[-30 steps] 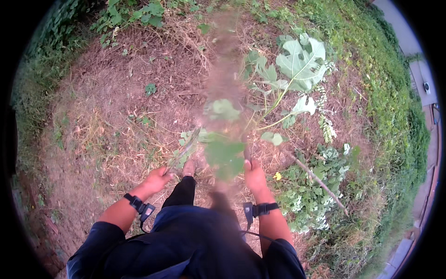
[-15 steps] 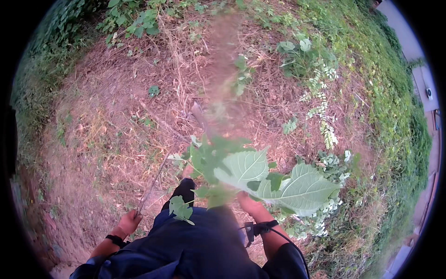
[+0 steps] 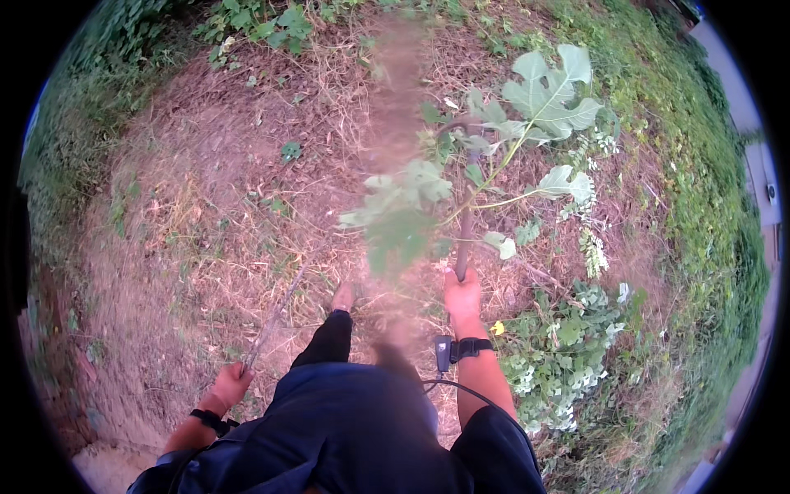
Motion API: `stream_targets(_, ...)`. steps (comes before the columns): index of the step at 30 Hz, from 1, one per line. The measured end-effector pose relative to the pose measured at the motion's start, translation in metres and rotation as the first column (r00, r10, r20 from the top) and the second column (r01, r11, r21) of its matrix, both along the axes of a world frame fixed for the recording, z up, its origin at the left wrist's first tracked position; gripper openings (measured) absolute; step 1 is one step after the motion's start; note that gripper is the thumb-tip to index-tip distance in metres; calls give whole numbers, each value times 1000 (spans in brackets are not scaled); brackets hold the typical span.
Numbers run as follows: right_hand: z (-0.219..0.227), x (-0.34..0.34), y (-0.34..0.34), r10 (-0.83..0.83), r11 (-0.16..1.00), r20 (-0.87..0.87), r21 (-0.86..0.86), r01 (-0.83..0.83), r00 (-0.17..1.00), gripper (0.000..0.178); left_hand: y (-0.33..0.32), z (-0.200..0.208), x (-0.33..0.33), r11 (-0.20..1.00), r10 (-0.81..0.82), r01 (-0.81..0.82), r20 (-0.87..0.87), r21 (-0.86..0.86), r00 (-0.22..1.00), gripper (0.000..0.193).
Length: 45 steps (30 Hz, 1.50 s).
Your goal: The person uses a long-handled sickle to cut and clear weeds and overgrown vegetation in a garden area. They repeatedly swing the tool to sever plant stems and pull up the cut foliage by hand, moving across the patch to remove the debris.
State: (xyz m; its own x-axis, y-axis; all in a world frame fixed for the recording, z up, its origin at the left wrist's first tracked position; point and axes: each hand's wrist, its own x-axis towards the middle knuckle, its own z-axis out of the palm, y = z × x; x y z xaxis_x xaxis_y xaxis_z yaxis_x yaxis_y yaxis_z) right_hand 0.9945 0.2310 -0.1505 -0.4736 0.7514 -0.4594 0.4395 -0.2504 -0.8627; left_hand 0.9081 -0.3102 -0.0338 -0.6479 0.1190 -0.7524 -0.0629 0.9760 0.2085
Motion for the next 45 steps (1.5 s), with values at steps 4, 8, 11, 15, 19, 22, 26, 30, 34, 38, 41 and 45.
stream_targets(4, 5, 5, 8, -122, 992, -45, -39, 121, 992, 14, -15, 7, 19, 997, -33, 35, -34, 69, 999, 33)
stream_targets(8, 24, 2, 24, -210, 972, -98, 86, 218, 973, 12, -45, 7, 49, 999, 43, -43, 12, 16, 999, 32)
stream_targets(11, 42, 2, 45, -227, 962, -182, 110, 249, 957, 12, -90, -1, 82, 997, 82, -82, 5, -12, 997, 32)
stream_targets(15, 54, 3, 54, -163, 963, -113, 196, 183, 980, 18, -165, -4, 131, 987, 151, -152, -25, -45, 988, 32)
stream_targets(19, 43, -21, 41, 144, 962, 84, 221, -159, 986, 26, -199, 19, 152, 960, 165, -183, -96, -211, 982, 31)
stream_targets(22, 25, -67, 32, 340, 827, 398, 304, -472, 852, 38, -192, 48, 144, 938, 47, -120, -221, -327, 974, 30)
stream_targets(26, 4, -137, 21, 474, 651, 622, 229, -723, 624, 38, -176, 81, 119, 914, -29, -109, -330, -392, 943, 29)
stream_targets(30, -5, -182, 27, 468, 558, 733, 188, -808, 493, 36, -180, 96, 95, 896, -108, -79, -387, -437, 916, 28)
stream_targets(34, 7, -163, 67, 443, 417, 827, 150, -896, 345, 37, -200, 101, 60, 860, -215, -37, -427, -509, 879, 28)
stream_targets(38, 42, -89, 96, 441, 514, 866, -28, -857, 236, 43, -224, 116, 4, 842, -268, -8, -430, -540, 862, 28)
stream_targets(41, 74, -9, 89, 403, 574, 863, 21, -819, 305, 41, -235, 129, -43, 826, -465, 102, -569, -554, 678, 23)
stream_targets(45, 109, 86, 66, 336, 680, 812, 141, -719, 477, 34, -233, 137, -105, 806, -495, 62, -612, -588, 617, 16)
